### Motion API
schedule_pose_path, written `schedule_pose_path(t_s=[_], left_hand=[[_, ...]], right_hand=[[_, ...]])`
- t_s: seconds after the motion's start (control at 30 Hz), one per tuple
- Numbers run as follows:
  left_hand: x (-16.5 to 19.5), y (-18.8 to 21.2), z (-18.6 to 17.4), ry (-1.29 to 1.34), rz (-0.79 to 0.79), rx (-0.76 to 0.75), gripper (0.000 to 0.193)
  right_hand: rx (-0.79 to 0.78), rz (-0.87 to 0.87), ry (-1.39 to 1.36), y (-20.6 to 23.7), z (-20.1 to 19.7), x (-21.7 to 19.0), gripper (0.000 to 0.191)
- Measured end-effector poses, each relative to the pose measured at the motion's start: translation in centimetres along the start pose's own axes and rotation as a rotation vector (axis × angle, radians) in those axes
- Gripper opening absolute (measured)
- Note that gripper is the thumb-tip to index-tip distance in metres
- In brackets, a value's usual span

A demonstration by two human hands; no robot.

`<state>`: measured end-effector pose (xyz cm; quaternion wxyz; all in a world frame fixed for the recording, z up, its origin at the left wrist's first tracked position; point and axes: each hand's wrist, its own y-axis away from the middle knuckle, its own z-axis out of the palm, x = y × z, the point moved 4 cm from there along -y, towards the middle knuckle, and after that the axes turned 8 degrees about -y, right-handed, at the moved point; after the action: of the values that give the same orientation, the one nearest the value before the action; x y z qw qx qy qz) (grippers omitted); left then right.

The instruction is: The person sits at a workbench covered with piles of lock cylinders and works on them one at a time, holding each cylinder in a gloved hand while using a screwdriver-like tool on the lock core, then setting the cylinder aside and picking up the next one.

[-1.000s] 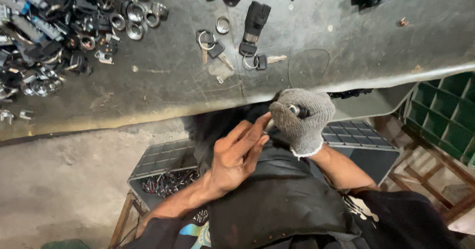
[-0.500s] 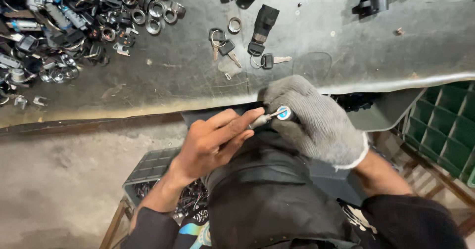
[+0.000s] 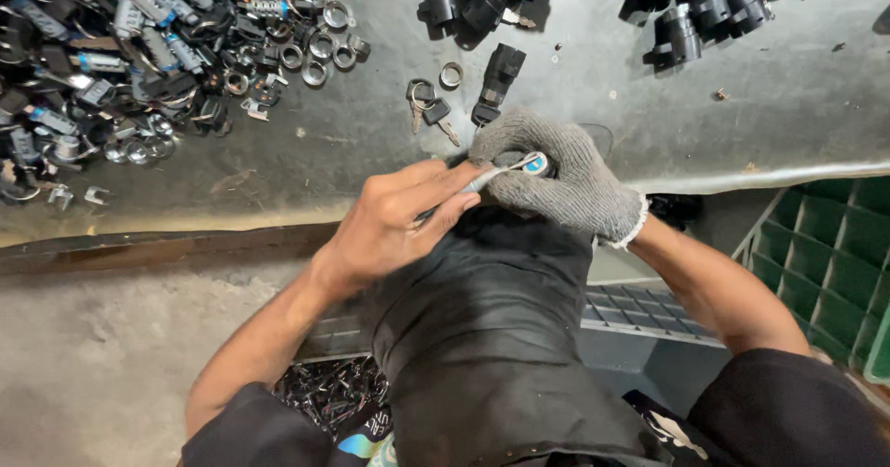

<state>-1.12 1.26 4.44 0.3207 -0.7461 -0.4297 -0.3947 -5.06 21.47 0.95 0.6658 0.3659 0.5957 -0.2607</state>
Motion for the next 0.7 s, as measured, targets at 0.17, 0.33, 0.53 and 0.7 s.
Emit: schedule_pose_path(t_s=[0.17,0.33,0.53,0.7], left_hand=[[-1.3,-0.7,0.5,0.097,-0.018,-0.051,0.029],[-1.9,-0.6,0.2,0.034,0.003,-0.079,0.026],[-2.3,-0.2,0.6,0.077,0.002,-0.043,0.028],[-3.3,-0.5,1.9,0.146,-0.026,-0.008,0.031]], right_hand=[[-0.076,-0.131,-0.023,-0.2,-0.5,-0.3,0.025],[-0.062,0.168,-0.139,-0.5,-0.1,-0.1,0.021],[0.122,-0.056,0.136,-0.7,1.1,-1.2,0.010],[0.237,0.034,0.058,-0.4,0.4,-0.2,0.011]])
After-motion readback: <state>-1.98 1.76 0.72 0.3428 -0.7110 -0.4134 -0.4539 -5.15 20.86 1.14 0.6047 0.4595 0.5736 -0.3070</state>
